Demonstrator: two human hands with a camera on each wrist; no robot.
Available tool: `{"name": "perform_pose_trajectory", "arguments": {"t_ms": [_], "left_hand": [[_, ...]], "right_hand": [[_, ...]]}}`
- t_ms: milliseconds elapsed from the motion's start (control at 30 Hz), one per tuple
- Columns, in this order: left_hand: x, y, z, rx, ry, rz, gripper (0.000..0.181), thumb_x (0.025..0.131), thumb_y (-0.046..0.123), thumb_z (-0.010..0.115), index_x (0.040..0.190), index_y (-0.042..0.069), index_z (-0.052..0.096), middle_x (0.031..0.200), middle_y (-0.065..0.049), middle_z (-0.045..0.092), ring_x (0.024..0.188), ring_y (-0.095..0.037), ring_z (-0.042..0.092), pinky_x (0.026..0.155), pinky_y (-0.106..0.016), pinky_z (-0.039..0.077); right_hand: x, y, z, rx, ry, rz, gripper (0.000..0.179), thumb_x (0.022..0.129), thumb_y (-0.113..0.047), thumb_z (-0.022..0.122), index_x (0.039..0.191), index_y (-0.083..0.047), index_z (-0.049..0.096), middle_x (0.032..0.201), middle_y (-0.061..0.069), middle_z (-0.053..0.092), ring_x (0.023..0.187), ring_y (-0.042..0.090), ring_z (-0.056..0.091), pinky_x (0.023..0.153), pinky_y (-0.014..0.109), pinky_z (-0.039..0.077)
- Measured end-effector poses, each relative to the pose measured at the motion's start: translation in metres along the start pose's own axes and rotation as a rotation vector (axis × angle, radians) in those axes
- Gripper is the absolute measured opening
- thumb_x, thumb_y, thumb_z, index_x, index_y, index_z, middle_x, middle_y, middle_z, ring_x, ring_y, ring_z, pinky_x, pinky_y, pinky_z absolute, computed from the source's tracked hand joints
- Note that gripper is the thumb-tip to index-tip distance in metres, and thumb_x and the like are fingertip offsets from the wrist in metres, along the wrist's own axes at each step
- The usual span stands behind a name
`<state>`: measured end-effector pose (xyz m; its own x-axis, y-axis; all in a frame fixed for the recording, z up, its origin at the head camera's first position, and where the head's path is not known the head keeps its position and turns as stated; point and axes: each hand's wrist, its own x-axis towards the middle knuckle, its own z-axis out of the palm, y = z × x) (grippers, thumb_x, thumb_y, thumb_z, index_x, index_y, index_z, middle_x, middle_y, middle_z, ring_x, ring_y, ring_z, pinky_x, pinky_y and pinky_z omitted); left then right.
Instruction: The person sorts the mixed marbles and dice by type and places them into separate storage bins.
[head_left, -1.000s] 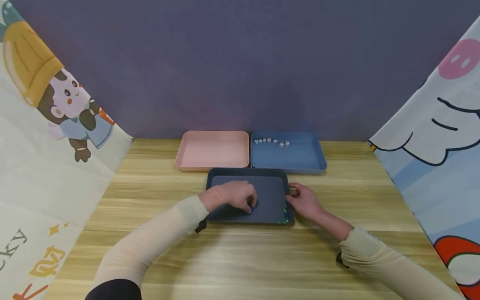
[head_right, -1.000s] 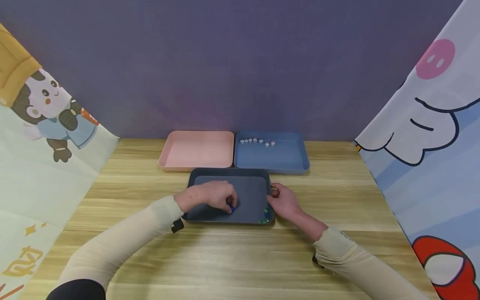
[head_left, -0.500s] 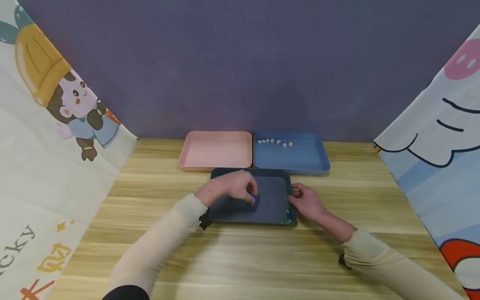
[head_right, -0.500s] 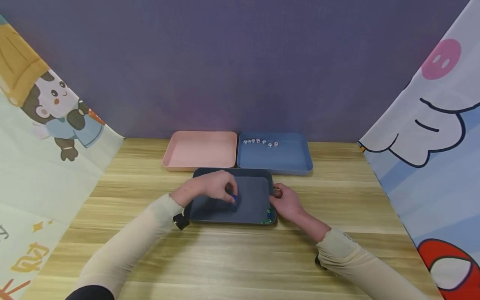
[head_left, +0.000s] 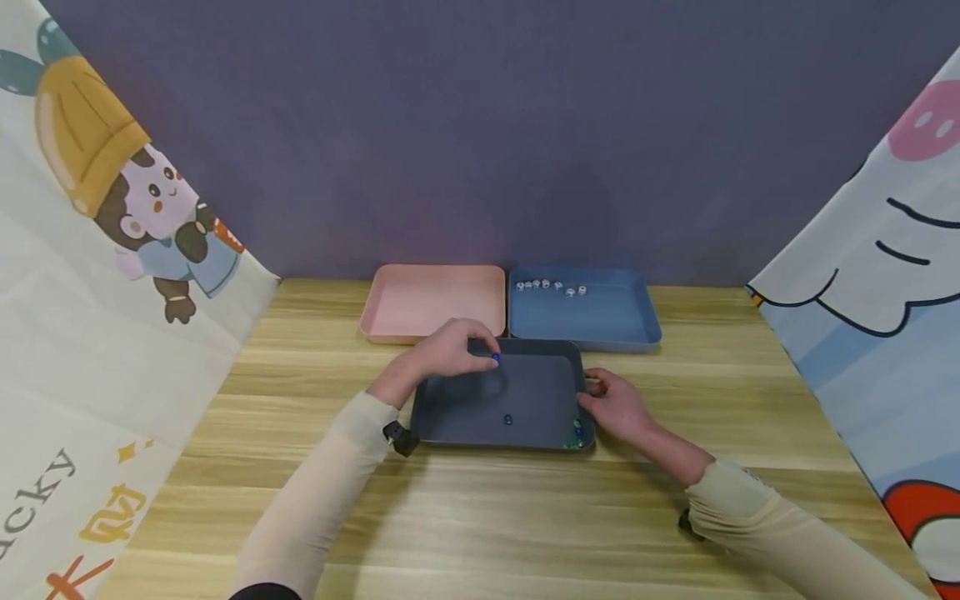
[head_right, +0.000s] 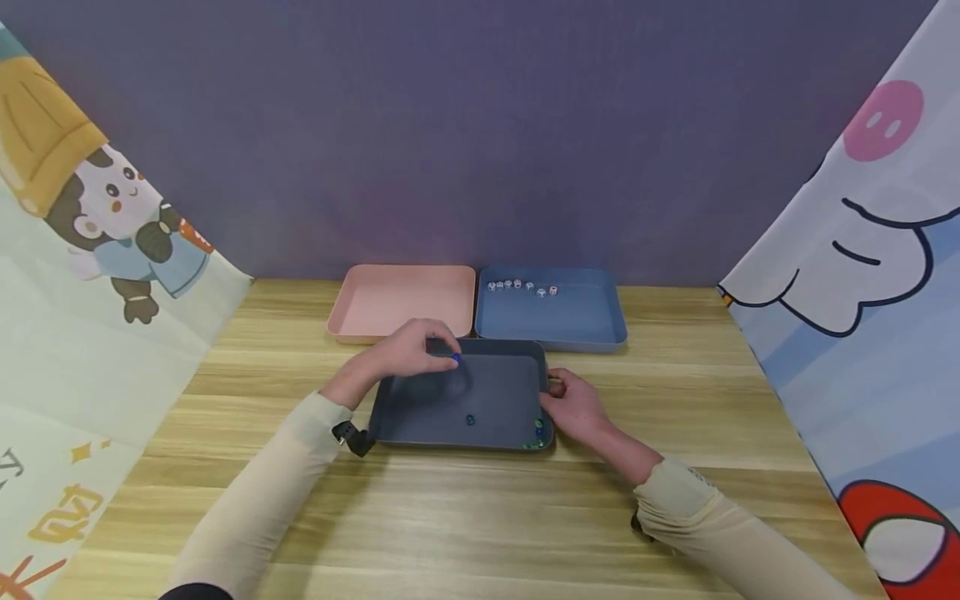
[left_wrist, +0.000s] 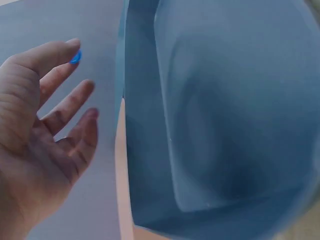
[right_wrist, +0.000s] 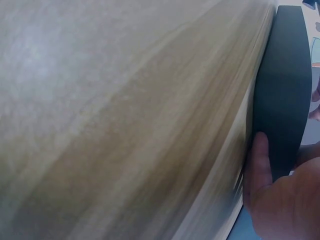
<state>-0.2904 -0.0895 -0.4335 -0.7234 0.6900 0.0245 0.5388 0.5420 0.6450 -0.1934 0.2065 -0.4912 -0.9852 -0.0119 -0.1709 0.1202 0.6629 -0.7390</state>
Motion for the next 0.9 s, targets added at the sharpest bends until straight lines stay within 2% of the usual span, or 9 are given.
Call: {"name": "perform_pose_trajectory", "arguments": {"t_ms": [100, 333, 567, 767, 900], "left_hand": [[0.001, -0.006, -0.001, -0.025, 0.062, 0.002, 0.018, 0.087, 0.022, 0.075, 0.102, 0.012, 0.074, 0.105, 0.007, 0.063, 0.105, -0.016, 0.058, 0.096, -0.040, 0.046], [0.004, -0.017, -0.002, -0.071, 0.170, 0.022, 0.013, 0.086, 0.021, 0.077, 0.097, 0.015, 0.075, 0.106, 0.004, 0.064, 0.106, -0.021, 0.058, 0.097, -0.048, 0.043], [0.014, -0.022, -0.005, -0.132, 0.219, 0.016, 0.011, 0.086, 0.020, 0.077, 0.094, 0.014, 0.076, 0.121, -0.009, 0.063, 0.116, -0.019, 0.052, 0.101, -0.049, 0.040], [0.027, -0.023, -0.015, -0.185, 0.222, -0.041, 0.013, 0.087, 0.024, 0.076, 0.096, 0.016, 0.076, 0.136, -0.012, 0.054, 0.130, -0.022, 0.044, 0.104, -0.048, 0.037], [0.037, -0.029, -0.019, -0.217, 0.240, -0.054, 0.018, 0.087, 0.023, 0.075, 0.100, 0.011, 0.076, 0.140, -0.016, 0.050, 0.134, -0.024, 0.039, 0.104, -0.050, 0.036]], "right_hand": [[-0.001, -0.003, -0.001, -0.006, -0.002, 0.002, 0.049, 0.092, -0.017, 0.063, 0.137, 0.001, 0.051, 0.109, 0.018, 0.066, 0.099, 0.031, 0.061, 0.078, 0.044, 0.051], [-0.007, -0.002, 0.002, 0.002, 0.002, 0.000, 0.048, 0.092, -0.017, 0.064, 0.135, 0.001, 0.052, 0.107, 0.016, 0.067, 0.099, 0.031, 0.061, 0.080, 0.044, 0.051], [-0.010, 0.003, 0.005, 0.030, -0.006, 0.005, 0.049, 0.092, -0.016, 0.064, 0.136, 0.002, 0.051, 0.110, 0.018, 0.066, 0.105, 0.035, 0.060, 0.082, 0.046, 0.051], [-0.007, 0.002, 0.001, 0.040, -0.003, -0.007, 0.049, 0.093, -0.015, 0.063, 0.136, 0.003, 0.051, 0.112, 0.020, 0.065, 0.105, 0.035, 0.060, 0.083, 0.047, 0.051], [-0.007, 0.000, 0.001, 0.024, 0.008, -0.008, 0.048, 0.092, -0.016, 0.064, 0.135, 0.002, 0.052, 0.109, 0.018, 0.066, 0.103, 0.034, 0.061, 0.082, 0.046, 0.051]]}}
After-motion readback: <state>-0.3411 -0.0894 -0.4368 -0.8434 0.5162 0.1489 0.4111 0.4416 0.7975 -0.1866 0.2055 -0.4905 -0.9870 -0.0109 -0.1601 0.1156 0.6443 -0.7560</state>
